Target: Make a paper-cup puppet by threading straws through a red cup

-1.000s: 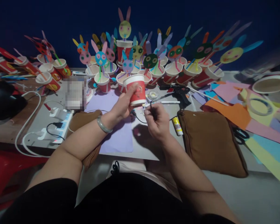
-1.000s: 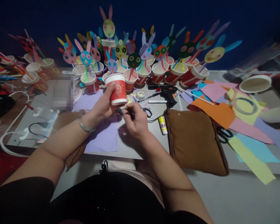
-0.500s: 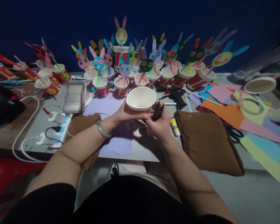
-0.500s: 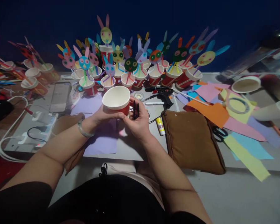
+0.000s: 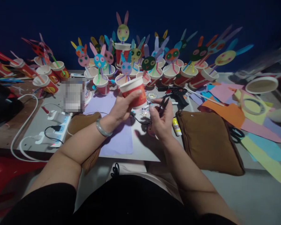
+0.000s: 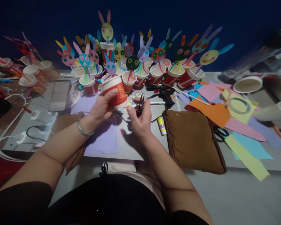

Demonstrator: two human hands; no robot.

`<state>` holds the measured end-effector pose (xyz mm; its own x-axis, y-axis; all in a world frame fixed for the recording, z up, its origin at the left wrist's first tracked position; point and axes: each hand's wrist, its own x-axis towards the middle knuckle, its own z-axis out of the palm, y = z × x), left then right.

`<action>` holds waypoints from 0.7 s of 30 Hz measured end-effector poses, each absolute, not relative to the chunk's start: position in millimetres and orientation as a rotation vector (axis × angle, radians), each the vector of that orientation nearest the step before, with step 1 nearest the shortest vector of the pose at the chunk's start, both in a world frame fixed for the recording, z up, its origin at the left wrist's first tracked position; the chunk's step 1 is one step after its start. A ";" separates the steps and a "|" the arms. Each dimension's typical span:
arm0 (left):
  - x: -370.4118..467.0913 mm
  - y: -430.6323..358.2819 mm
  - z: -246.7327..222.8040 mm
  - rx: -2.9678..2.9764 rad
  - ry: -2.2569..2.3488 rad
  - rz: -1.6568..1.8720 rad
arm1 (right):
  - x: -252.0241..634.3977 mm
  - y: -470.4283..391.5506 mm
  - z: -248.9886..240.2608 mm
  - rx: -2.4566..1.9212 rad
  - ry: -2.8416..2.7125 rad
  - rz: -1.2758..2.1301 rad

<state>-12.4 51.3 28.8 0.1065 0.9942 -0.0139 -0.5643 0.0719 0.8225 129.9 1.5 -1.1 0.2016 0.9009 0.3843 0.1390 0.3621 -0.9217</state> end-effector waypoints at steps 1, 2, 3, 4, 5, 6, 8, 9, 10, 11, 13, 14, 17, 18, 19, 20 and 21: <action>-14.1 53.7 31.6 0.709 0.717 1.327 | 129.6 0.5 -0.4 -1.072 -1.246 0.764; -16.0 55.8 34.3 0.658 0.716 1.308 | 129.0 -0.7 0.4 -1.047 -1.234 0.822; -17.8 57.3 36.9 0.621 0.716 1.283 | 128.1 -2.2 1.4 -1.023 -1.233 0.883; -19.3 58.2 39.0 0.596 0.722 1.260 | 127.0 -4.0 2.5 -1.007 -1.247 0.936; -20.5 58.5 40.7 0.576 0.733 1.240 | 125.9 -6.0 3.9 -1.002 -1.281 0.974; -21.3 58.4 41.9 0.561 0.746 1.223 | 124.9 -7.9 5.4 -1.010 -1.334 0.992; -21.4 57.0 43.3 0.536 0.777 1.198 | 123.5 -10.9 8.0 -1.054 -1.483 0.980; -20.9 56.0 43.8 0.528 0.787 1.189 | 123.2 -11.7 8.8 -1.074 -1.572 0.971; -20.1 54.9 44.3 0.520 0.791 1.183 | 123.2 -11.9 9.0 -1.083 -1.655 0.969; -19.2 54.0 44.8 0.513 0.793 1.179 | 123.4 -11.7 8.6 -1.085 -1.722 0.983; -17.8 52.9 45.8 0.499 0.793 1.178 | 123.9 -11.0 6.3 -1.064 -1.784 1.063; -17.4 52.9 46.2 0.491 0.795 1.175 | 124.2 -10.8 5.0 -1.048 -1.785 1.111; -18.2 54.4 46.7 0.473 0.807 1.153 | 123.8 -11.7 2.9 -1.010 -1.729 1.177; -18.9 55.1 46.7 0.471 0.810 1.143 | 123.3 -12.2 3.1 -1.004 -1.713 1.176; -19.7 55.8 46.6 0.470 0.814 1.133 | 122.6 -12.7 3.7 -1.005 -1.698 1.171; -20.3 56.3 46.5 0.469 0.820 1.127 | 121.8 -12.9 4.4 -1.007 -1.682 1.166; -20.7 56.5 46.5 0.468 0.827 1.124 | 121.0 -12.9 5.1 -1.006 -1.665 1.172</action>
<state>-20.7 56.5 46.5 0.1904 0.9209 -0.3400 -0.5987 0.3834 0.7032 121.0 -12.9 5.1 -0.3221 0.9286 0.1844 0.1397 0.2392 -0.9609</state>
